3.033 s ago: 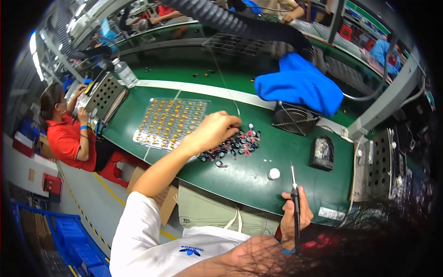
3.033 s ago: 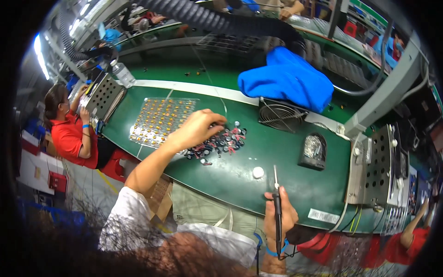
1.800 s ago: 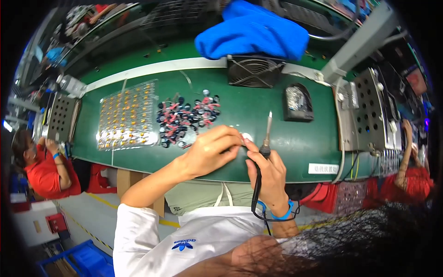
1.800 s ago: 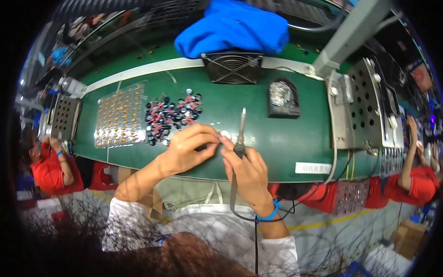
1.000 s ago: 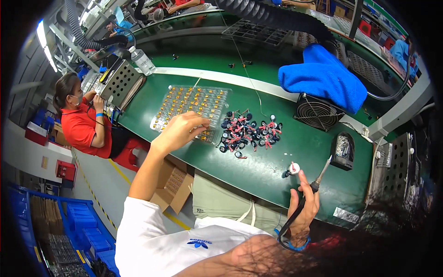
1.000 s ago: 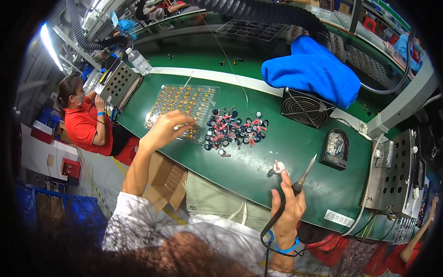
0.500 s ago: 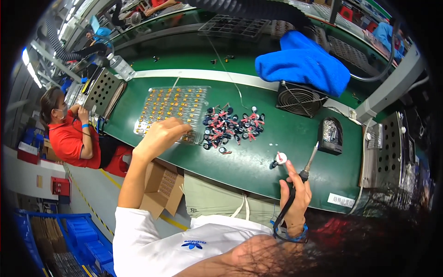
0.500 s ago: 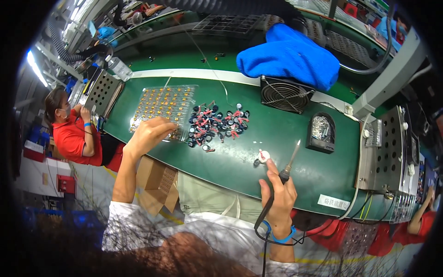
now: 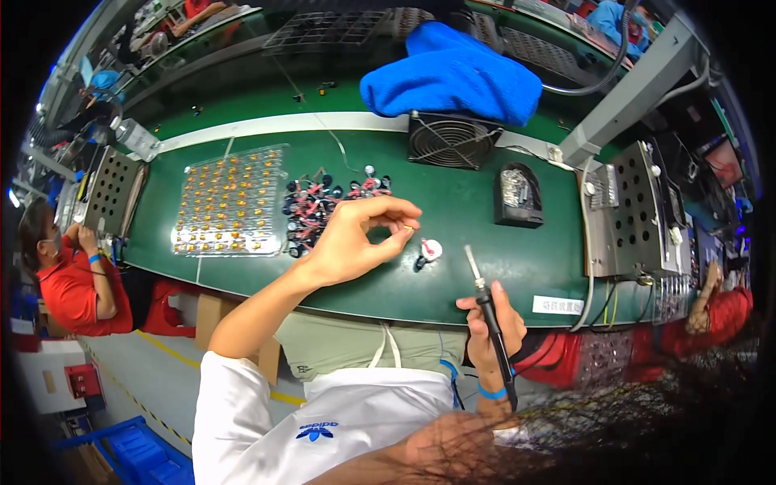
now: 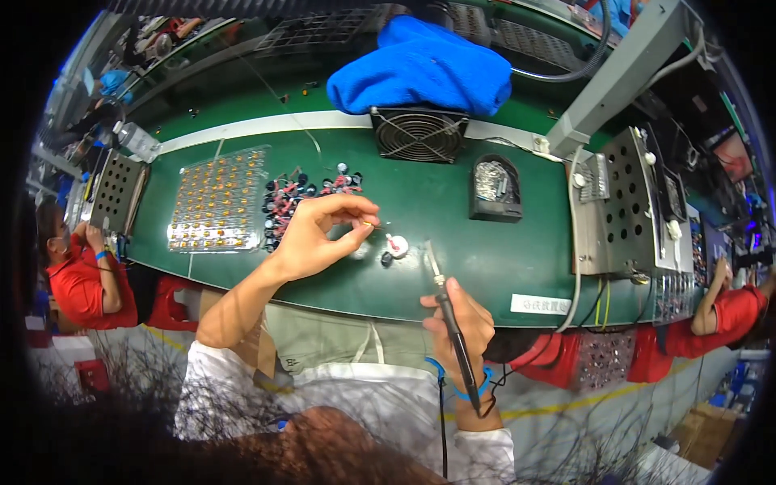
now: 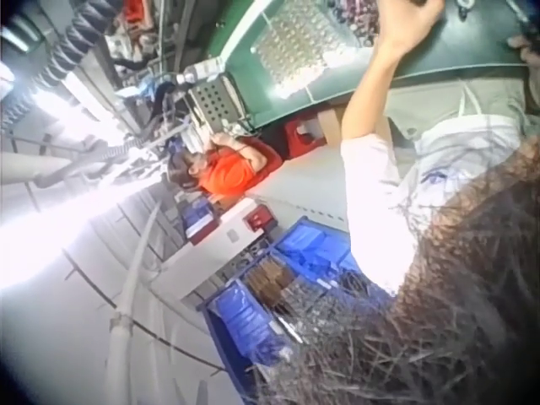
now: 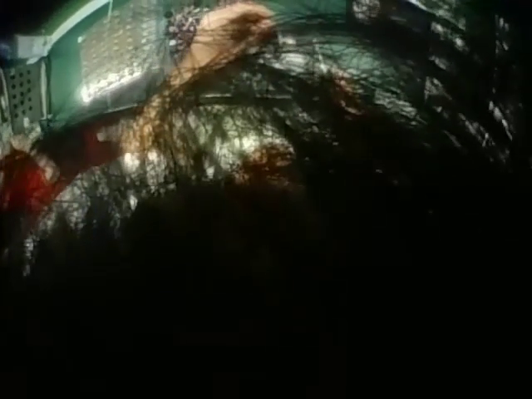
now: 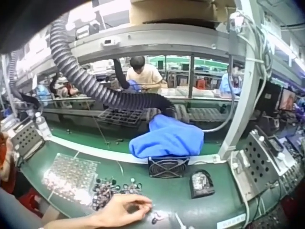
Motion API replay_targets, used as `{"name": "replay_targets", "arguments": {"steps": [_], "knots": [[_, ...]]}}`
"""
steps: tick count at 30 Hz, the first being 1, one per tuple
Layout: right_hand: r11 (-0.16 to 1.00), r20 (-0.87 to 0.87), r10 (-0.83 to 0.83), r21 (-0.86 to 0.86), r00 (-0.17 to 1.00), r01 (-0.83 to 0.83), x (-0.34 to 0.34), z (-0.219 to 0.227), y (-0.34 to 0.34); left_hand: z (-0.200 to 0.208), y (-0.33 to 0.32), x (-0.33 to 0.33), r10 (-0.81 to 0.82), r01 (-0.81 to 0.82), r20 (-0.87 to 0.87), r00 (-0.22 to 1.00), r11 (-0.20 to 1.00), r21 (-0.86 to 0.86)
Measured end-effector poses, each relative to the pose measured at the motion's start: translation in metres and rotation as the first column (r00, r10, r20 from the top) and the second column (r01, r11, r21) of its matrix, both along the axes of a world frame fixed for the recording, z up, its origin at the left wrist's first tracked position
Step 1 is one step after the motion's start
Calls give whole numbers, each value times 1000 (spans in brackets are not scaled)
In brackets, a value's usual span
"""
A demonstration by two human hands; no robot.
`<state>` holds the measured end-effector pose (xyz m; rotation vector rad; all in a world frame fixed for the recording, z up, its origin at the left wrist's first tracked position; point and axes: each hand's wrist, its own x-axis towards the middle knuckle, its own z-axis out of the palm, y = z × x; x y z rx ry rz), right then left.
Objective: The person assembles electronic components by picking up parts from the table and soldering wires onto them with a soldering iron.
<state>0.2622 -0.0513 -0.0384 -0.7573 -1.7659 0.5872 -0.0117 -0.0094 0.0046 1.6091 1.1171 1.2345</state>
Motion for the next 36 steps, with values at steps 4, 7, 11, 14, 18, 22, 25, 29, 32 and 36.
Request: {"name": "replay_targets", "arguments": {"steps": [4,7,11,14,18,22,25,29,32,36], "knots": [[990,22,-61,125,998,58,6,2,5,-8,3,16,-26,25,-56,998,999,-21],[997,27,-74,35,997,73,7,-2,0,-12,2,18,-39,36,-55,998,998,-58],[997,29,-56,-45,998,57,9,-3,-1,-8,5,14,-56,56,-112,992,998,0],[995,78,-49,-79,996,55,11,-4,-3,-6,8,13,-86,105,-189,978,990,97],[992,137,-36,-117,990,52,12,1,-2,-6,8,13,-100,153,-273,957,972,180],[994,154,-45,-91,987,59,10,4,1,-7,6,15,-115,172,-299,947,970,172],[995,135,-30,-85,990,42,9,6,2,-6,6,16,-78,153,-359,930,971,184],[996,154,-9,-85,988,22,8,8,4,-6,6,14,-62,153,-370,927,963,222],[996,167,-5,-85,986,19,9,8,3,-7,8,15,-60,155,-363,930,959,236],[997,160,8,-78,987,5,9,7,4,-4,6,15,-65,147,-360,931,968,205]]}}
